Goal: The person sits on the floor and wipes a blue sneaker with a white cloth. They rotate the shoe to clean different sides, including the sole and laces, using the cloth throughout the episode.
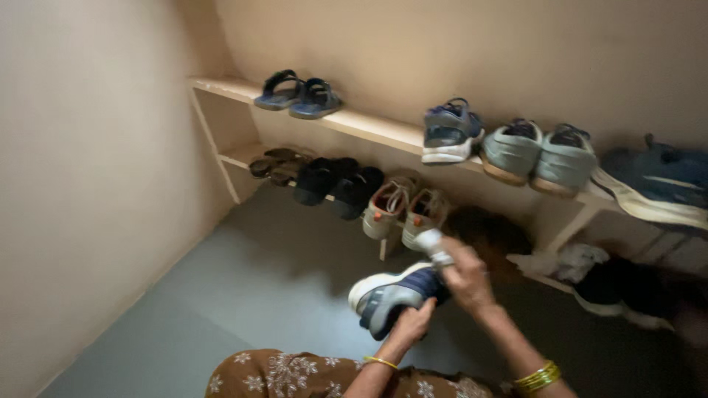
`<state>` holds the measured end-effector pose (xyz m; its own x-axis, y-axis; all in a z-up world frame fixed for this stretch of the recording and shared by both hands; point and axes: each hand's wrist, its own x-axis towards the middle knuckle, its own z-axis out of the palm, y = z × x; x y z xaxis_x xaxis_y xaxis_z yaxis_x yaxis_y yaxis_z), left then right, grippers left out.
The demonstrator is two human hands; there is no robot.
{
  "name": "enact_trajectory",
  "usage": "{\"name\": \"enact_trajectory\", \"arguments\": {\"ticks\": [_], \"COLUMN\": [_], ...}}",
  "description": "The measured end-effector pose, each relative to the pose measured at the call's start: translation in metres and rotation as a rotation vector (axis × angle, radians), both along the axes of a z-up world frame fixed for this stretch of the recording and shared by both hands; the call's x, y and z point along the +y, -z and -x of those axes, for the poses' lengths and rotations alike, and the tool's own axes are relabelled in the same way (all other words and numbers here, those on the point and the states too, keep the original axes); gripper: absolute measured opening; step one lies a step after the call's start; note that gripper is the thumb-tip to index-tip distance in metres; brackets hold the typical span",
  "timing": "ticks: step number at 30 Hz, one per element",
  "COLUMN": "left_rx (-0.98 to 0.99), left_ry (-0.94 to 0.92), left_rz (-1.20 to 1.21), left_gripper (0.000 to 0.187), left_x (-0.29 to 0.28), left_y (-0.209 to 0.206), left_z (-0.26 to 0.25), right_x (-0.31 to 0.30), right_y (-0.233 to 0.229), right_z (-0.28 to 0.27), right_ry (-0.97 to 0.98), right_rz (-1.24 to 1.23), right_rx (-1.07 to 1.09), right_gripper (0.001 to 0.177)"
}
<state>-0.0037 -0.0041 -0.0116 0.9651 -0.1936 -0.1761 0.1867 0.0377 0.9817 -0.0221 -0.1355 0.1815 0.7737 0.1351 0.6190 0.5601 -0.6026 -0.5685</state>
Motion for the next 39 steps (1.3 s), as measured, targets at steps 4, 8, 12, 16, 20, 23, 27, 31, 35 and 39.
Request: {"name": "enact_trajectory", "arguments": {"ticks": [4,8,12,16,20,23,27,31,35,39], "left_rx": [-0.469,-0.771,-0.637,-0.626,-0.632,-0.636,-0.626,-0.626,-0.464,-0.149], "left_ry": [0.283,0.315,0.340,0.353,0.386,0.419,0.396,0.372,0.382,0.238], "left_rz": [-0.139,-0.592,-0.433,-0.439,-0.397,-0.406,-0.384,-0.323,-0.088,-0.085], "left_gripper": [0.042,0.044,0.043,0.042,0.042,0.041,0.040,0.040,0.040,0.026], "left_x": [-0.016,-0.010,-0.002,-0.005,-0.012,-0.003,0.003,-0.005,-0.006,0.002], "left_y": [0.048,0.067,0.060,0.058,0.068,0.069,0.068,0.061,0.063,0.060], "left_z": [0.018,0.020,0.009,0.005,0.014,0.011,0.009,-0.007,-0.002,-0.010], "right_x": [0.060,0.059,-0.008,-0.004,0.065,0.063,0.017,0.020,0.046,0.006], "right_y": [0.009,0.014,0.001,-0.015,-0.012,-0.003,0.003,0.000,0.028,0.036], "right_z": [0.045,0.046,0.010,0.014,0.049,0.047,0.022,0.023,0.040,0.005], "right_ry": [-0.330,-0.385,0.012,0.062,-0.243,-0.355,-0.092,-0.088,-0.392,-0.114], "right_rz": [0.173,0.377,0.459,0.190,0.368,0.447,0.442,0.354,0.527,0.434], "right_rx": [0.102,-0.030,0.051,0.096,-0.223,-0.196,0.072,-0.071,-0.097,-0.032], "right_gripper": [0.037,0.041,0.034,0.037,0.043,0.039,0.040,0.042,0.041,0.036]}}
